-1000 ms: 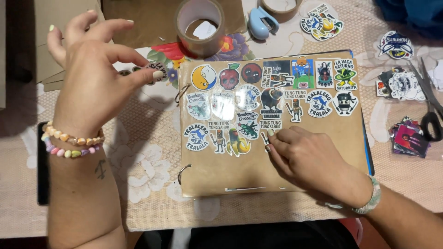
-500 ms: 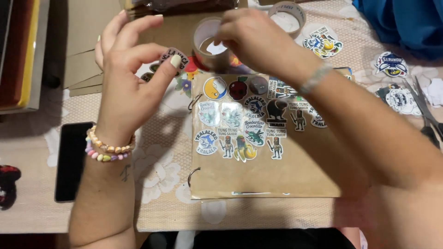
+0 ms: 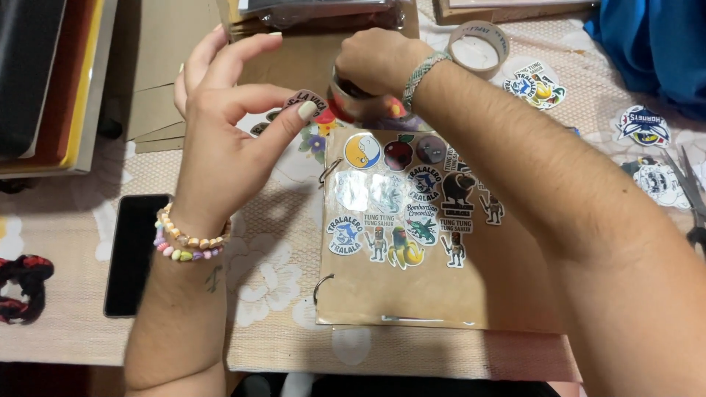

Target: Peeling the adhesive backing off various stickers and sticking them onto a board to create a collage.

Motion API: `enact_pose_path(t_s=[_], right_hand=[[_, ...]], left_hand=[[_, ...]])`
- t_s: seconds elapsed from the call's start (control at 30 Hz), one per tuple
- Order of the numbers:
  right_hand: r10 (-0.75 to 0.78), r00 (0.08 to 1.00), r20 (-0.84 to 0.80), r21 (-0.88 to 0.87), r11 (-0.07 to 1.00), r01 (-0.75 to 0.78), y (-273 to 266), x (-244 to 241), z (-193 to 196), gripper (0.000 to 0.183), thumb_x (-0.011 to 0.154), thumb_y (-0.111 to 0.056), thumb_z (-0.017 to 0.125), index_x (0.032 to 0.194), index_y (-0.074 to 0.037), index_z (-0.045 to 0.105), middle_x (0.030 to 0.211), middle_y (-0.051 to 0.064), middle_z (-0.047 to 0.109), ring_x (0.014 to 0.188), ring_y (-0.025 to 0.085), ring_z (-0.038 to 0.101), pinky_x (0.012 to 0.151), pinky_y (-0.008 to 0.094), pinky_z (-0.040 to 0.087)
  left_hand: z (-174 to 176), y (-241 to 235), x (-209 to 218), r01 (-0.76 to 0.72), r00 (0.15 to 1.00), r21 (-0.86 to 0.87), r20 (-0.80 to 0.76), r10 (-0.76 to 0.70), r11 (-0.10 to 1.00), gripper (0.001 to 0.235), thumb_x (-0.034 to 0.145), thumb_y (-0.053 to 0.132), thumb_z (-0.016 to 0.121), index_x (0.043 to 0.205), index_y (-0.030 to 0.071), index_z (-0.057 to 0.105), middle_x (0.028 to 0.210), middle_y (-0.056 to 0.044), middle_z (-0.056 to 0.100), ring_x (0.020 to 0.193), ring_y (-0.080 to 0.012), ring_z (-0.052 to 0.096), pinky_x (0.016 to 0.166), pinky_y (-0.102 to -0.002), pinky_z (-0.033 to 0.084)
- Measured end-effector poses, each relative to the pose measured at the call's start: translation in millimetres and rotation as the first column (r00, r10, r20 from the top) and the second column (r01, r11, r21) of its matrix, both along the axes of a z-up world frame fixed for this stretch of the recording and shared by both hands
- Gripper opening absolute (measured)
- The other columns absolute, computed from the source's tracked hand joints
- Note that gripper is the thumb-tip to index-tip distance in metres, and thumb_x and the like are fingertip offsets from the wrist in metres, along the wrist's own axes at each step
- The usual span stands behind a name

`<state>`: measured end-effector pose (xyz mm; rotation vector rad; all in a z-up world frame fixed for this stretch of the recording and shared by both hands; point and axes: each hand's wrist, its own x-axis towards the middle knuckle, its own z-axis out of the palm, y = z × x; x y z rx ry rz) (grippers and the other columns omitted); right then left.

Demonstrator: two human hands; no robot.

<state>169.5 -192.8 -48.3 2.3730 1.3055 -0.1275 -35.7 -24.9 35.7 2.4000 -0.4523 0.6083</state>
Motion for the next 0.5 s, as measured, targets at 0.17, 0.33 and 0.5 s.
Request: enact_pose_path(t_s=[0.17, 0.33, 0.5], right_hand=[[0.056, 0.998, 0.026, 0.08, 0.995, -0.058, -3.4, 4.4, -4.7, 0.017, 0.087, -0.004, 0.064, 0.097, -0.01, 0.076, 0.095, 0.013, 0.074, 0.078, 0.034, 0.074, 0.062, 0.045, 0.061], [0.016, 0.999, 0.044, 0.06, 0.998, -0.019, 3.6, 3.7, -4.5, 0.013, 0.09, -0.013, 0.07, 0.1, -0.007, 0.077, 0.098, 0.014, 0.074, 0.083, 0.033, 0.075, 0.067, 0.044, 0.063], [0.009, 1.0, 0.02, 0.095, 0.995, -0.01, 2.7, 5.4, -2.4, 0.015, 0.094, -0.012, 0.063, 0.093, -0.005, 0.076, 0.094, 0.014, 0.075, 0.08, 0.034, 0.074, 0.064, 0.045, 0.062]], left_hand=[[0.2, -2.1, 0.6, 0.021, 1.0, 0.013, 0.002, -0.021, 1.0, 0.017, 0.1, 0.035, 0.073, 0.098, 0.019, 0.079, 0.143, -0.006, 0.058, 0.143, -0.0423, 0.031, 0.113, -0.06, 0.017], [-1.2, -1.6, 1.4, 0.021, 1.0, 0.015, -0.003, -0.021, 1.0, 0.019, 0.099, 0.036, 0.074, 0.097, 0.018, 0.079, 0.143, -0.007, 0.059, 0.144, -0.0424, 0.031, 0.113, -0.06, 0.017], [-1.2, -0.3, 2.2, 0.019, 1.0, 0.017, -0.009, -0.019, 1.0, 0.02, 0.1, 0.036, 0.073, 0.096, 0.017, 0.079, 0.143, -0.006, 0.059, 0.144, -0.0412, 0.031, 0.112, -0.062, 0.016]])
